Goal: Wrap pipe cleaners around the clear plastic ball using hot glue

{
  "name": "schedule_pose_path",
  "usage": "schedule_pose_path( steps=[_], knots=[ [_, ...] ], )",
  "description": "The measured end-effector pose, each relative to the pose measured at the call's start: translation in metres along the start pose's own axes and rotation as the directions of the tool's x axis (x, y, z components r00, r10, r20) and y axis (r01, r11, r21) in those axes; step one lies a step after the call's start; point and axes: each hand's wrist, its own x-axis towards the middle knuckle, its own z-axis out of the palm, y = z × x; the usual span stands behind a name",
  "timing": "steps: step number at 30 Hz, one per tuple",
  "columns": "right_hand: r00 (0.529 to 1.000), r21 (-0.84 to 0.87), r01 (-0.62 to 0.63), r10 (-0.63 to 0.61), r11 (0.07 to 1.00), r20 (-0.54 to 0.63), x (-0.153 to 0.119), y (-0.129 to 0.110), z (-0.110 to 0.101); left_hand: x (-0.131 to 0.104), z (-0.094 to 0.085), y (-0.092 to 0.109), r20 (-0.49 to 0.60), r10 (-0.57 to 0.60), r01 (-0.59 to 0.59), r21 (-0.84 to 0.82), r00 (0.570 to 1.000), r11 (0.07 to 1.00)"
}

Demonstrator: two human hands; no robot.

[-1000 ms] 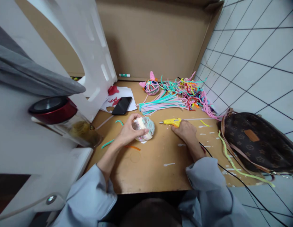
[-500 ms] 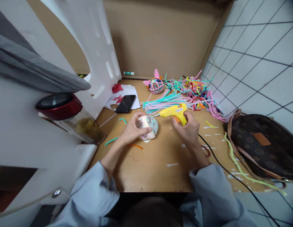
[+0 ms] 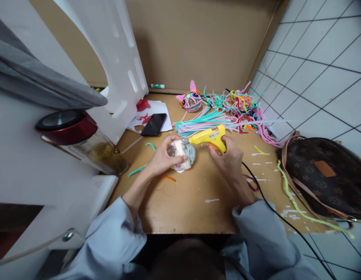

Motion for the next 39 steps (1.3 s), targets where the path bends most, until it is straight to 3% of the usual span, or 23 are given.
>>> schedule_pose_path(
  steps=[16, 28, 39],
  knots=[
    [1.000, 0.028, 0.027, -0.027, 0.999, 0.004, 0.000, -0.001, -0.001, 0.000, -0.001, -0.005, 0.012, 0.009, -0.010, 0.011, 1.000, 1.000],
    [0.994, 0.037, -0.025, 0.021, 0.999, 0.106, 0.003, 0.000, -0.007, 0.000, -0.002, -0.007, 0.025, 0.006, -0.006, 0.022, 1.000, 1.000],
    [0.998, 0.047, -0.011, 0.008, 0.999, 0.064, 0.002, -0.001, -0.008, 0.000, -0.001, -0.003, 0.009, 0.011, -0.012, 0.016, 1.000, 1.000]
  ],
)
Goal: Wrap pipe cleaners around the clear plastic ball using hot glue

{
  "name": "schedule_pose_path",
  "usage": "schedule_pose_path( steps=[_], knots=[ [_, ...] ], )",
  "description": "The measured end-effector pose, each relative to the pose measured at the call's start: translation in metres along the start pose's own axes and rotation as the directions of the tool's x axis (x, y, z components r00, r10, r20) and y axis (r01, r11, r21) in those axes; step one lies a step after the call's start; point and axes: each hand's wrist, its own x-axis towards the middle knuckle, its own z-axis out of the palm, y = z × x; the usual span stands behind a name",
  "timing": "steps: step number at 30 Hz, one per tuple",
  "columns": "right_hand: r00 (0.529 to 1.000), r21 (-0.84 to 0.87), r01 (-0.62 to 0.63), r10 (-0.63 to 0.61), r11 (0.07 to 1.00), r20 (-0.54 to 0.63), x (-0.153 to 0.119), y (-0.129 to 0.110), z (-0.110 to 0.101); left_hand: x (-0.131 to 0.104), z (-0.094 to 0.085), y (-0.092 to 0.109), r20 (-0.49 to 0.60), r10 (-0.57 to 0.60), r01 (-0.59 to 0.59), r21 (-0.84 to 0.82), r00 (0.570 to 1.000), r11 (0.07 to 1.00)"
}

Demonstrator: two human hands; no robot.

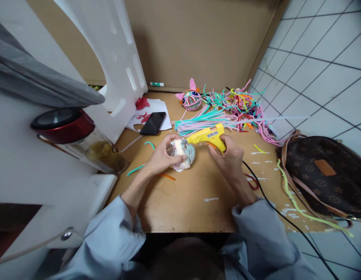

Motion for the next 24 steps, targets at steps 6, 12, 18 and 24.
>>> schedule_pose_path(
  steps=[6, 12, 18, 24],
  knots=[
    [1.000, -0.005, 0.008, -0.008, 1.000, 0.007, -0.0010, 0.0006, 0.0014, 0.0000, -0.0003, -0.0005, 0.001, 0.000, 0.000, 0.014, 1.000, 1.000],
    [1.000, 0.008, -0.005, 0.005, 1.000, 0.007, -0.0006, 0.0011, -0.0004, -0.0003, 0.0004, 0.0015, 0.002, -0.025, 0.025, -0.012, 1.000, 1.000],
    [1.000, -0.003, -0.007, 0.007, 1.000, 0.009, 0.0001, -0.0011, -0.0025, 0.0003, 0.0001, -0.0006, 0.008, -0.009, 0.009, -0.016, 1.000, 1.000],
    [1.000, 0.004, 0.017, -0.017, 1.000, -0.008, 0.0001, -0.0014, -0.0021, -0.0002, -0.0002, 0.0004, 0.005, -0.011, 0.011, -0.010, 1.000, 1.000]
  ],
)
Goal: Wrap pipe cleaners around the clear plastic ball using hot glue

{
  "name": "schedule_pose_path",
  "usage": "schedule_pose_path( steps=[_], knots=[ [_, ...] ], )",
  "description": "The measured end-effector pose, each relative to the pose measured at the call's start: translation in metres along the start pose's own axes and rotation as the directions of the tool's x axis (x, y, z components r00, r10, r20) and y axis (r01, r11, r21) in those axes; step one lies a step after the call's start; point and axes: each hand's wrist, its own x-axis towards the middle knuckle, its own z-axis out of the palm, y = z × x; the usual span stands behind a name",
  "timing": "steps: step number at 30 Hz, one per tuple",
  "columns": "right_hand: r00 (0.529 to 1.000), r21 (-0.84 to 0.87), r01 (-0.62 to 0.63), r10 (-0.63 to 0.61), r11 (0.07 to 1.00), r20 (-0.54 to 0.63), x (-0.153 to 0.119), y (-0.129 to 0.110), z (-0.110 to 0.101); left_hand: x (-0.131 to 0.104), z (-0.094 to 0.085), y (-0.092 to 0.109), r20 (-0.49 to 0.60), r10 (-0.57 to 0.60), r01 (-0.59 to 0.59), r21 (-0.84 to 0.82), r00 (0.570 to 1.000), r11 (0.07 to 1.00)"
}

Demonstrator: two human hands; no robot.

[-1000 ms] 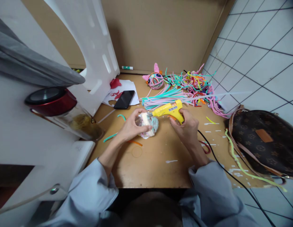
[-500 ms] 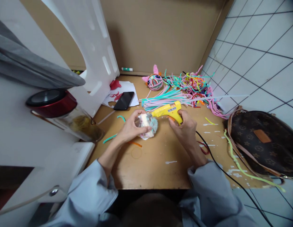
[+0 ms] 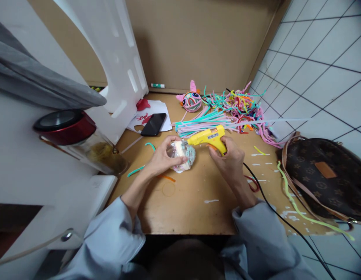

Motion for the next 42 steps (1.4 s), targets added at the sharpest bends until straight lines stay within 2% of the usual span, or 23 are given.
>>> schedule_pose_path(
  steps=[25, 33, 42],
  knots=[
    [0.999, 0.025, -0.005, 0.004, 1.000, 0.053, 0.0025, -0.0001, -0.0046, 0.0006, -0.0006, -0.0007, -0.001, 0.010, -0.010, 0.015, 1.000, 1.000],
    [1.000, 0.016, 0.007, -0.007, 1.000, 0.002, 0.0020, -0.0009, -0.0033, 0.0005, -0.0004, -0.0036, 0.012, 0.009, -0.009, 0.022, 1.000, 1.000],
    [0.999, 0.001, -0.032, 0.032, 0.999, 0.039, 0.0012, -0.0019, -0.0026, 0.0007, 0.0010, 0.0001, -0.003, 0.005, -0.005, 0.006, 1.000, 1.000]
  ],
)
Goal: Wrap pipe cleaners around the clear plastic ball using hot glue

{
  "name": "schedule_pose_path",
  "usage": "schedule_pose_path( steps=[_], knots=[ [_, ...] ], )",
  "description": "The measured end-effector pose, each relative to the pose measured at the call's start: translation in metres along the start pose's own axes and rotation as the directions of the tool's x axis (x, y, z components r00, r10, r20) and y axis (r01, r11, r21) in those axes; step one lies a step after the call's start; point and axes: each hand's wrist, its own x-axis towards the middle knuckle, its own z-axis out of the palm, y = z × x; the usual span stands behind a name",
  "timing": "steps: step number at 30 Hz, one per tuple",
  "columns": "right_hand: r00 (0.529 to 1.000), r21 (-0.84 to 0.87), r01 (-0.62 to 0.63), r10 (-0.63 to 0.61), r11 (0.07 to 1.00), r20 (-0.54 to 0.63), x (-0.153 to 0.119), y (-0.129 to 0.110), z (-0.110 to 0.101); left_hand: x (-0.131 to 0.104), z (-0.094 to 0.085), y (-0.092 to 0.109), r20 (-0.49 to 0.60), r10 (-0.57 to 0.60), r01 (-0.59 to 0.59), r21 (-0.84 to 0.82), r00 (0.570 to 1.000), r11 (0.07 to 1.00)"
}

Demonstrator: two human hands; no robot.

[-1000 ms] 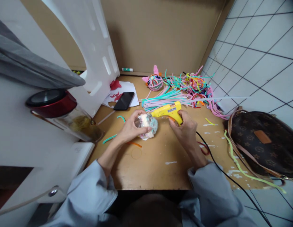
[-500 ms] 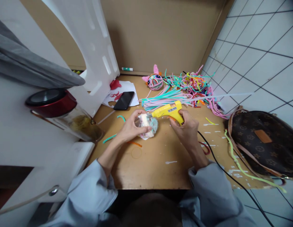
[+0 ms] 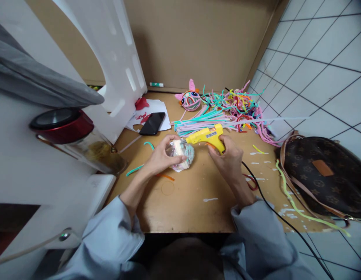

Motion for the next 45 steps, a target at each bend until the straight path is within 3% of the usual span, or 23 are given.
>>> schedule_pose_path(
  steps=[10, 22, 32, 45],
  knots=[
    [0.997, 0.001, -0.070, 0.070, 0.998, -0.012, 0.0023, 0.0003, -0.0016, -0.0006, -0.0002, -0.0011, 0.013, -0.006, 0.007, -0.016, 1.000, 1.000],
    [0.999, 0.020, -0.046, 0.045, 0.999, 0.029, 0.0010, 0.0014, -0.0010, -0.0002, 0.0004, -0.0039, 0.014, 0.002, -0.002, -0.010, 1.000, 1.000],
    [0.999, -0.008, -0.035, 0.035, 0.999, -0.018, 0.0001, 0.0011, 0.0019, -0.0011, 0.0018, 0.0042, 0.014, -0.020, 0.020, -0.028, 1.000, 0.999],
    [0.992, 0.013, -0.112, 0.111, 0.994, 0.066, 0.0016, 0.0013, -0.0033, -0.0017, 0.0001, -0.0004, 0.007, -0.001, 0.001, 0.010, 1.000, 1.000]
  ],
)
